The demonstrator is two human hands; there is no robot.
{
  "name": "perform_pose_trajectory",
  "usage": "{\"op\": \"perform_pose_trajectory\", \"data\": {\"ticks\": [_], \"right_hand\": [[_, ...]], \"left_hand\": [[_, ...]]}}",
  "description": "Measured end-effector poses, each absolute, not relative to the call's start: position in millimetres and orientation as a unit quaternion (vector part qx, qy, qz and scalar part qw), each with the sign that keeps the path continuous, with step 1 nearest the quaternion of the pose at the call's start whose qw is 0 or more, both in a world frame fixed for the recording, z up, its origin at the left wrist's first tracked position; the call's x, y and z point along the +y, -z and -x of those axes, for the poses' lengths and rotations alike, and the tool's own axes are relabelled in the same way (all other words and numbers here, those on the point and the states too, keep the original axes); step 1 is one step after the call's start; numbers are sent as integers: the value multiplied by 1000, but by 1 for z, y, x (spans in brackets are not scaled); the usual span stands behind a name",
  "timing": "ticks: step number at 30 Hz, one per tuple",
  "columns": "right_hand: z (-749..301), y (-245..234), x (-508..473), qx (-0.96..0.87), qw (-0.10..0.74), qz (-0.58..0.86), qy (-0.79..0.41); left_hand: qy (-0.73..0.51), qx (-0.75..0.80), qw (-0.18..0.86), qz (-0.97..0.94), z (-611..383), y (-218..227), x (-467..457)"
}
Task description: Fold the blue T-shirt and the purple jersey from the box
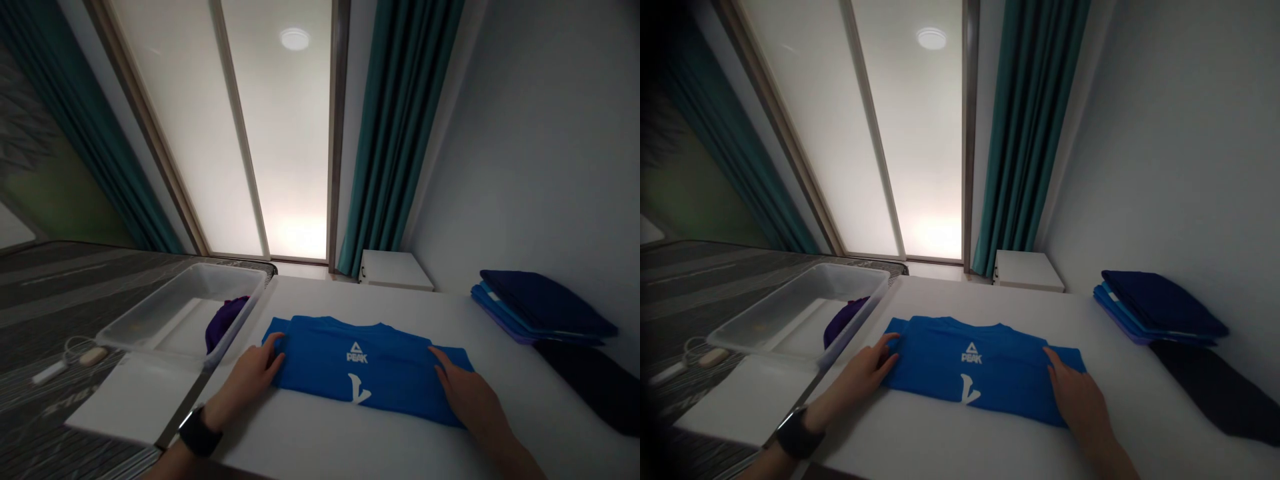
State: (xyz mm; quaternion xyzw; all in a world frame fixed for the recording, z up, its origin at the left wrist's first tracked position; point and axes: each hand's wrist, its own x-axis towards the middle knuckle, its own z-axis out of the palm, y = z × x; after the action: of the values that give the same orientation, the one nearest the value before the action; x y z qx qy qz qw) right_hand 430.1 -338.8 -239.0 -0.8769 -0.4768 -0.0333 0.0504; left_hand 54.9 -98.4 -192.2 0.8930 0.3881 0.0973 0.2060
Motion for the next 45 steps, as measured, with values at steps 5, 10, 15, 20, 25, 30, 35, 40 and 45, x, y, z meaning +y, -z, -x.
{"op": "perform_pose_trajectory", "data": {"ticks": [5,10,15,20,25,30,35,40,45], "right_hand": [[-431,235,-338,-482,31,875,41],[-428,231,-339,-483,34,874,38],[-426,225,-337,-493,49,866,69],[-434,211,-314,-501,79,856,100],[-444,204,-282,-510,60,857,32],[-443,204,-264,-529,60,847,-14],[-438,203,-250,-547,70,833,-43],[-436,198,-252,-543,69,836,-33],[-441,197,-280,-499,63,863,48]], "left_hand": [[-129,366,130,-912,-43,215,-103],[-85,368,128,-917,-50,200,-99],[-106,387,88,-912,-74,189,-87],[-119,367,54,-921,-113,184,-62],[-60,349,72,-932,-142,182,-41],[-29,318,125,-940,-160,183,-30],[-16,283,153,-947,-175,182,-28],[-17,271,137,-953,-174,176,-33],[-39,293,83,-952,-146,173,-39]]}}
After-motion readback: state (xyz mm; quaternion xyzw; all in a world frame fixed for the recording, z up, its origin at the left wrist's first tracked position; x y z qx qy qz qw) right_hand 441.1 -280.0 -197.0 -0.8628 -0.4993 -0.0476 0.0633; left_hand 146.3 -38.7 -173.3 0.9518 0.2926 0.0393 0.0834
